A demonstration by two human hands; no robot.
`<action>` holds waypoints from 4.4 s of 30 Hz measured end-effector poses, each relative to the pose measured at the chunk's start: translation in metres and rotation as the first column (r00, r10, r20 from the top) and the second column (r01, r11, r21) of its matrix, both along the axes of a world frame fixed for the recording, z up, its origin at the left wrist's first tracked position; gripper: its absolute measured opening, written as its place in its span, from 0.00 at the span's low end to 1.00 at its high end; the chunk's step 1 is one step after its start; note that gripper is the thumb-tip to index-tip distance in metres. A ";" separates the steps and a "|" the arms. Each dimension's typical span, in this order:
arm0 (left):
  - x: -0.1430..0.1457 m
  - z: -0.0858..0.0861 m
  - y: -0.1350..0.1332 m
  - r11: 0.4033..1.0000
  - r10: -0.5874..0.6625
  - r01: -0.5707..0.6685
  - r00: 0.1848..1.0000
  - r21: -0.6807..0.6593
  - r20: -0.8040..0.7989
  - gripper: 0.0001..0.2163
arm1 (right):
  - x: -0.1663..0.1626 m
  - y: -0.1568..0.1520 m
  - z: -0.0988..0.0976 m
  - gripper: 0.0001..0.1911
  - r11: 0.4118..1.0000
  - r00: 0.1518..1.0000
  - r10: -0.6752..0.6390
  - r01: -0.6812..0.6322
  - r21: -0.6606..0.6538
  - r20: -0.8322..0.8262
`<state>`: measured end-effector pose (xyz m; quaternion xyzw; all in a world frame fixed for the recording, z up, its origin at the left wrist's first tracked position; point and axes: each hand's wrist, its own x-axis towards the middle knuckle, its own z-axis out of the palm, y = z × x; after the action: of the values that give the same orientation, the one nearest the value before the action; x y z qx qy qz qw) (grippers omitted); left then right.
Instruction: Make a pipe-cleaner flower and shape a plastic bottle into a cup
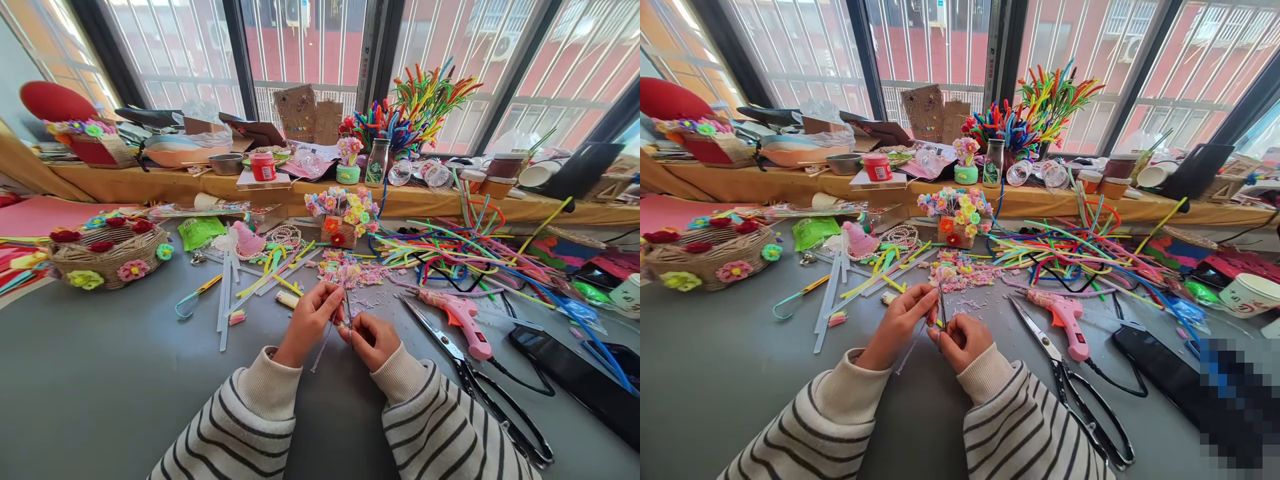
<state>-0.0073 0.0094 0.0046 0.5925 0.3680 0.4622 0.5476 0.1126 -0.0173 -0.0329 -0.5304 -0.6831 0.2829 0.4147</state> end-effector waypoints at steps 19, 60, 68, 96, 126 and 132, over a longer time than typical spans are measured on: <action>0.001 -0.001 -0.001 0.994 -0.043 0.052 0.995 -0.098 0.088 0.08 | 0.001 -0.001 0.002 0.12 0.996 0.998 0.030 -0.035 0.083 0.058; 0.001 0.002 -0.008 0.995 -0.067 0.075 0.991 -0.065 0.118 0.11 | 0.000 0.001 -0.002 0.13 0.990 0.989 0.039 -0.058 0.128 0.143; 0.003 0.004 -0.009 0.996 -0.058 0.065 0.992 -0.061 0.111 0.10 | 0.000 0.000 0.000 0.15 0.993 0.993 0.042 -0.054 0.107 0.110; 0.002 0.001 -0.008 0.996 -0.074 0.078 0.992 -0.037 0.106 0.09 | 0.000 0.001 -0.005 0.15 0.984 0.993 -0.013 -0.008 0.177 0.119; 0.000 -0.001 -0.003 0.999 0.010 -0.001 0.987 -0.050 0.163 0.09 | 0.005 -0.002 0.002 0.17 0.994 0.998 0.061 -0.063 0.092 0.026; 0.001 -0.001 -0.003 0.999 -0.005 0.011 0.990 -0.048 0.141 0.10 | 0.002 -0.003 0.003 0.17 0.995 1.000 0.024 -0.025 0.100 0.008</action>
<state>-0.0067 0.0061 0.0032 0.5465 0.3371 0.4917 0.5882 0.1149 -0.0203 -0.0301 -0.5015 -0.7044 0.2515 0.4348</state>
